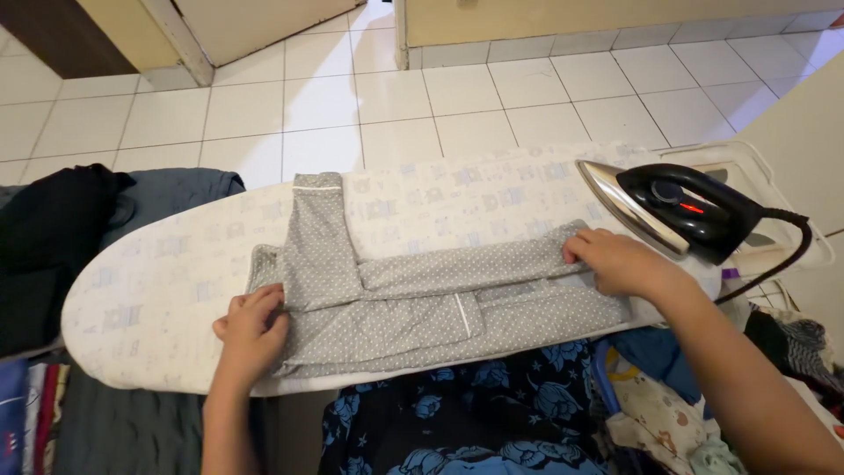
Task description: The person irons and folds several garments on an ironing board, including a white t-shirt, a red t-shirt, a blue t-shirt, a grey baby romper, and dark shorts. They use a steam iron and a spray bottle, then stack the finished items on a nearby bed.
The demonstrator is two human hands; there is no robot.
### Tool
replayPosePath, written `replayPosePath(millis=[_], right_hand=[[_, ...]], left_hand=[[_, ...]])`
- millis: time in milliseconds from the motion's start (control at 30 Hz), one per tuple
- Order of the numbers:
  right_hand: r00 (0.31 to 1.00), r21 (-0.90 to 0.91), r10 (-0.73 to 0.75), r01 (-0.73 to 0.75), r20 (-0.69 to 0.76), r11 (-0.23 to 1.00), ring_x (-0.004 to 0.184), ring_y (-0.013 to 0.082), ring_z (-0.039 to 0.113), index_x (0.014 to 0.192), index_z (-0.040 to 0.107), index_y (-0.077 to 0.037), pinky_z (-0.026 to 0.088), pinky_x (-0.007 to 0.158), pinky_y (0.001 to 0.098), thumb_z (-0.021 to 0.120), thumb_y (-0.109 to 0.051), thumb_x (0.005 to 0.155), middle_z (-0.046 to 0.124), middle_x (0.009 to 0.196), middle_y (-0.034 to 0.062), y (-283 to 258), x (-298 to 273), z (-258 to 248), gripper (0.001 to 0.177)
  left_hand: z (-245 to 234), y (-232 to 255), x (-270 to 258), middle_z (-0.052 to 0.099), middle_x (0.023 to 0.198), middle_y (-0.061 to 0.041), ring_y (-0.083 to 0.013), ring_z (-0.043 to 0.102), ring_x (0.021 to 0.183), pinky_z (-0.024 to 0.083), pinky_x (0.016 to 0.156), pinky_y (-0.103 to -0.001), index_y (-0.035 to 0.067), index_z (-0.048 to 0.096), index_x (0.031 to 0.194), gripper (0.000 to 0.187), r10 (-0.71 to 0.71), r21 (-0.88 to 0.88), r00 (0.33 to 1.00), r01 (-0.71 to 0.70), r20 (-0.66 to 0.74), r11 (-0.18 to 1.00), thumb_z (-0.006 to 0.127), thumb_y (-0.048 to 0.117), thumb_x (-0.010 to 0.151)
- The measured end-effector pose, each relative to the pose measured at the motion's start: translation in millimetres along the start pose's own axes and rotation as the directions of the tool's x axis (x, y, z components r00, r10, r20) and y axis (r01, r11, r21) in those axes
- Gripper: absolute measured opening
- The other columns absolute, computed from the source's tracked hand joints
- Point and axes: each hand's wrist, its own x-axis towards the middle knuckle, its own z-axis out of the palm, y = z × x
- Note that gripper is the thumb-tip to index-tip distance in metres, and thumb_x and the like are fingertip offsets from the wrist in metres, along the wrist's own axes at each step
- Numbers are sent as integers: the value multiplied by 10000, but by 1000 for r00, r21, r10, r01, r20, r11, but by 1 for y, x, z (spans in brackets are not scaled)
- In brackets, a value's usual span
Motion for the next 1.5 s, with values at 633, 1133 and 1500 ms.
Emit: replayPosePath(millis=[633, 1133, 1500], right_hand=[[942, 882, -238, 311, -237, 354, 1084, 235, 619, 1437, 466, -132, 527, 935, 361, 755, -192, 883, 650, 1202, 136, -243, 254, 10, 628], [860, 624, -40, 400, -509, 671, 1119, 275, 551, 1629, 172, -46, 595, 787, 328, 702, -108, 904, 267, 1477, 194, -262, -5, 37, 900], [482, 159, 252, -226, -839, 961, 1157, 408, 621, 1327, 617, -114, 505, 992, 503, 716, -296, 976, 621, 1286, 149, -79, -46, 59, 407]], left_hand=[[-28, 37, 66, 671, 1265, -92, -333, 569, 1234, 353, 997, -484, 150, 670, 1198, 371, 317, -48, 929, -331, -190, 942, 518, 39, 878], [-7, 21, 83, 622, 1122, -62, -296, 528, 1148, 265, 988, -579, 275, 722, 1020, 234, 92, 183, 984, -63, -152, 981, 650, 104, 878], [-15, 156, 29, 656, 1218, -61, -250, 583, 1232, 272, 1153, -640, 112, 658, 1148, 248, 253, 201, 958, -223, -136, 954, 613, 85, 906]])
